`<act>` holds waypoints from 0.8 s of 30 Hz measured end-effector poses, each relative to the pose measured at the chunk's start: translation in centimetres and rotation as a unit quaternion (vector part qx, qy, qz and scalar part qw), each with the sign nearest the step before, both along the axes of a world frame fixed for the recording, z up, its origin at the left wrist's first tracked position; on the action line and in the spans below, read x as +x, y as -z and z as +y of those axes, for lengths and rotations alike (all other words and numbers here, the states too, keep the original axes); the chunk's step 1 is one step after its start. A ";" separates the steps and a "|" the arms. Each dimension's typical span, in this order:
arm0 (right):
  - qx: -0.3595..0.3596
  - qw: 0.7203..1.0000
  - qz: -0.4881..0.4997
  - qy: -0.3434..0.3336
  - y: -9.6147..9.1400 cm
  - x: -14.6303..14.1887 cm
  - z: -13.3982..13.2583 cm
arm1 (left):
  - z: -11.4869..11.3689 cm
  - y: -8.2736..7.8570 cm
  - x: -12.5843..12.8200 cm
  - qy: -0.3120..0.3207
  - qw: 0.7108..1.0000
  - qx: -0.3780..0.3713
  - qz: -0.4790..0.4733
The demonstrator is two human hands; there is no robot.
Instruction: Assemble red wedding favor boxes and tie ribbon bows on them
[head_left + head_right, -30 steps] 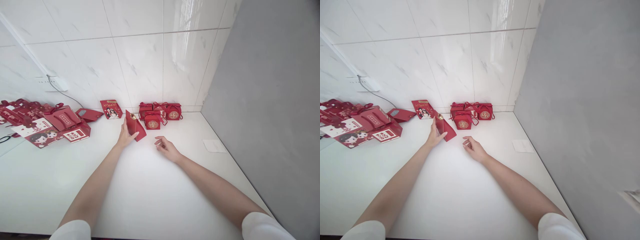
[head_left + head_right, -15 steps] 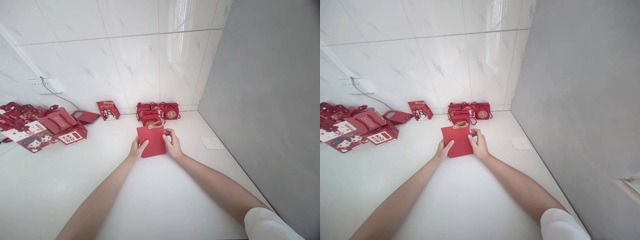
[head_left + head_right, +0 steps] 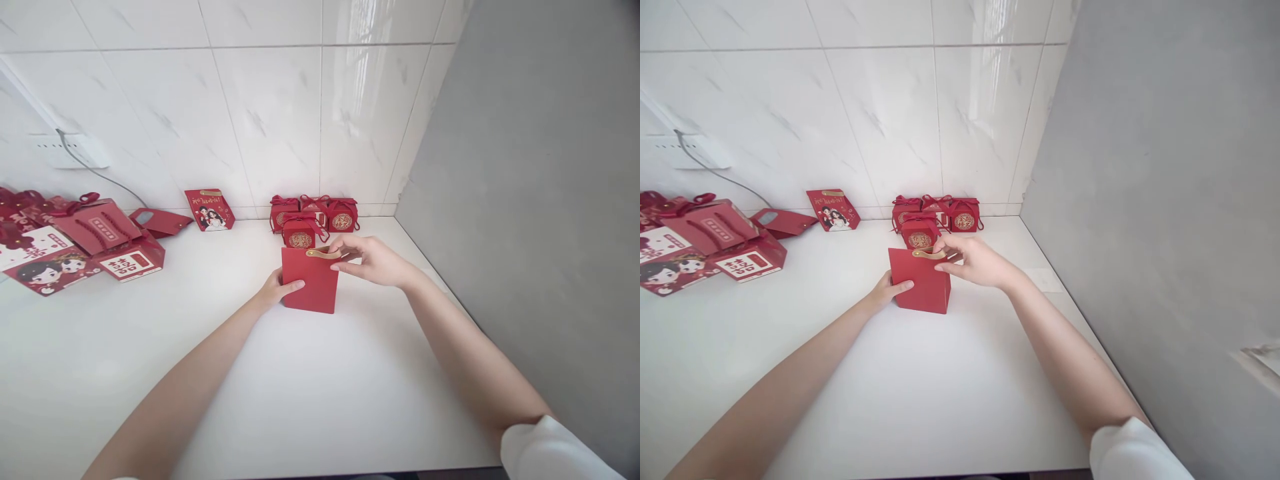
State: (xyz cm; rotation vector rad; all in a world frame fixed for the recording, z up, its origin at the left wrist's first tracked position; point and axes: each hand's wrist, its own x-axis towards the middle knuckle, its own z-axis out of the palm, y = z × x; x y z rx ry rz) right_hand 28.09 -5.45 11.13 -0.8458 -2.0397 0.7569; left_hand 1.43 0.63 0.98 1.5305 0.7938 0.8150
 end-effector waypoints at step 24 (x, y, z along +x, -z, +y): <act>0.084 0.989 -0.031 0.114 1.0 0.0 0.2 | 0.2 0.7 0.1 -0.116 0.993 0.029 0.000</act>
